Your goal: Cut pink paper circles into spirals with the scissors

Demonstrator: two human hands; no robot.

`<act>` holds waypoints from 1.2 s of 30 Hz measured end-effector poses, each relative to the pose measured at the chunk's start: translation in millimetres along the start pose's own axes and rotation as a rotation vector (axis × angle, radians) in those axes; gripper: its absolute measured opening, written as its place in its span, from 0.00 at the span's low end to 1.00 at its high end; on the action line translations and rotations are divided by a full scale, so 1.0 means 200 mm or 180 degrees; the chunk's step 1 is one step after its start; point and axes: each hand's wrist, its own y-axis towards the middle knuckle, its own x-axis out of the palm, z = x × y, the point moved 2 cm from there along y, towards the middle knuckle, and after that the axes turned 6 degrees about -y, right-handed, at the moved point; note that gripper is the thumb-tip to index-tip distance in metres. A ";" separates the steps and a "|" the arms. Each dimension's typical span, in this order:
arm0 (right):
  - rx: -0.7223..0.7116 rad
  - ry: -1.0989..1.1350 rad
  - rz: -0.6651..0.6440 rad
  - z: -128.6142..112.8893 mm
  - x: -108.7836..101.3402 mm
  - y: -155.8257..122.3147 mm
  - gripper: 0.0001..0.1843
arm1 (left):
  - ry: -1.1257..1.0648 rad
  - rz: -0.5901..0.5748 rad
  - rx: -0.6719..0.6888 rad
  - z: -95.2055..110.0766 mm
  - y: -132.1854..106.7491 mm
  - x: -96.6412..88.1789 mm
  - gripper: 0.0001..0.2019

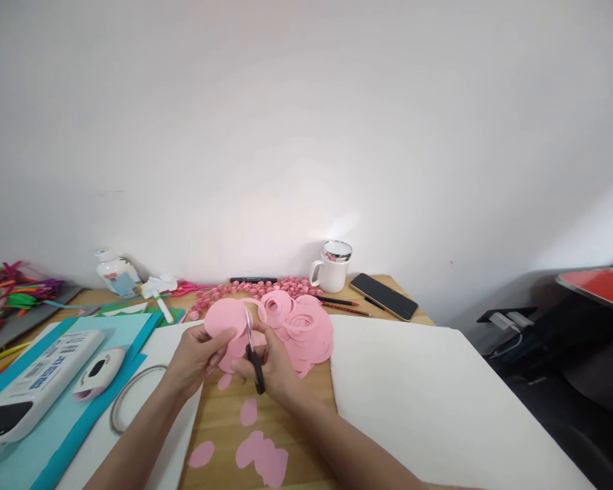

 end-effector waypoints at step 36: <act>-0.0129 -0.0068 -0.0078 0.01 -0.02 0.00 0.21 | -0.0289 -0.0264 0.0049 0.01 0.00 -0.01 0.16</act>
